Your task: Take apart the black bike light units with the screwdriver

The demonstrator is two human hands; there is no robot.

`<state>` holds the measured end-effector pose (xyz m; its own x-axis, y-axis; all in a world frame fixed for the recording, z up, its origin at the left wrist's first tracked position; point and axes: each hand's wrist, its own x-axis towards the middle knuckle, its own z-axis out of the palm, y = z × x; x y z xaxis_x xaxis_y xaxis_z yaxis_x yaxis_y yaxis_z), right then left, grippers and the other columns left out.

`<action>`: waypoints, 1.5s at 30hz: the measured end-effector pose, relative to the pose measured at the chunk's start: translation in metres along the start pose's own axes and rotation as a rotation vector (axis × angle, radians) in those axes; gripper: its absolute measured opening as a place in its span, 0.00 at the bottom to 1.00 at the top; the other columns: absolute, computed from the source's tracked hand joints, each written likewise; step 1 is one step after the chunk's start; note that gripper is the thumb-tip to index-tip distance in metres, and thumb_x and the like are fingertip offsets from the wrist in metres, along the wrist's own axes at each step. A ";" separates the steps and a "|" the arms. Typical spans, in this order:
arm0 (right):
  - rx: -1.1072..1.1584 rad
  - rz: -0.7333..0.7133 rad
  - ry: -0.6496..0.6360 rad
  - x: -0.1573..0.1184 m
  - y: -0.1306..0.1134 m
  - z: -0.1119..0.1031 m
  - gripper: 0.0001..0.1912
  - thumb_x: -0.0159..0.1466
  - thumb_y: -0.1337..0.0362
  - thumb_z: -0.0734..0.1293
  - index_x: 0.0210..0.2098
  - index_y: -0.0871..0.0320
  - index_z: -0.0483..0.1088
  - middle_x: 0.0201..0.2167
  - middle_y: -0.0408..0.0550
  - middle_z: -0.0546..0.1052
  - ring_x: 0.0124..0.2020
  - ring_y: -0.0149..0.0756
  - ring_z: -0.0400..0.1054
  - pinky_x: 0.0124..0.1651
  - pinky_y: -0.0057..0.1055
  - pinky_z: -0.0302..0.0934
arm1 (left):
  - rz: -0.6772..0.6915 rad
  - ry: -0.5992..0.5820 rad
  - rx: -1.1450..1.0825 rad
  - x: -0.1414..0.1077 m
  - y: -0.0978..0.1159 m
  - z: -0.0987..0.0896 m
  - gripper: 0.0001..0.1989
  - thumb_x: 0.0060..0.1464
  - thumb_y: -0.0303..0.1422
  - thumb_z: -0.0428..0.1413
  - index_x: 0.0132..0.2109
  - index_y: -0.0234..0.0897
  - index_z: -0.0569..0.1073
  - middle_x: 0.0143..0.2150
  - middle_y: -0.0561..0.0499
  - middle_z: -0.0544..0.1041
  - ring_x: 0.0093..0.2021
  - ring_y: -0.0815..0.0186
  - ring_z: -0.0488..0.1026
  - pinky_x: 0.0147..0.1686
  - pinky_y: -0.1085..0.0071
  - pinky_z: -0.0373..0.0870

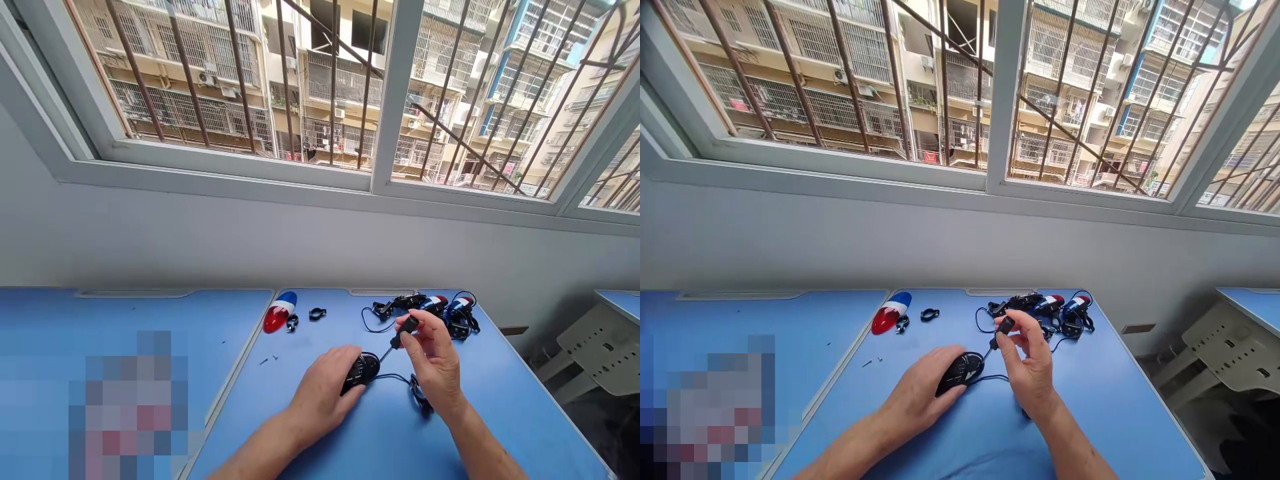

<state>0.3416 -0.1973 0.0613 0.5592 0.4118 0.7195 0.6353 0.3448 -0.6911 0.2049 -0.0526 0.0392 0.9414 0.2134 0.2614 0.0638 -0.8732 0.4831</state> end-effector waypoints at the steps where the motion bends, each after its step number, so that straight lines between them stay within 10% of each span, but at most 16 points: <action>1: -0.009 0.002 -0.013 -0.001 0.002 0.000 0.17 0.66 0.68 0.65 0.53 0.50 0.66 0.42 0.48 0.77 0.40 0.35 0.73 0.37 0.33 0.75 | 0.005 -0.006 -0.005 0.000 0.002 0.000 0.16 0.50 0.26 0.54 0.47 0.38 0.69 0.47 0.44 0.77 0.45 0.52 0.73 0.45 0.56 0.71; 45: -0.229 -0.198 -0.109 0.001 0.010 0.003 0.17 0.63 0.71 0.66 0.50 0.51 0.67 0.38 0.45 0.75 0.32 0.30 0.71 0.31 0.26 0.73 | -0.014 -0.023 -0.072 0.001 0.006 0.000 0.13 0.49 0.26 0.54 0.44 0.40 0.67 0.45 0.48 0.75 0.44 0.56 0.70 0.43 0.62 0.66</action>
<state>0.3472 -0.1912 0.0547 0.3601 0.4480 0.8183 0.8364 0.2334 -0.4959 0.2059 -0.0580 0.0421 0.9480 0.2146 0.2350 0.0542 -0.8364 0.5455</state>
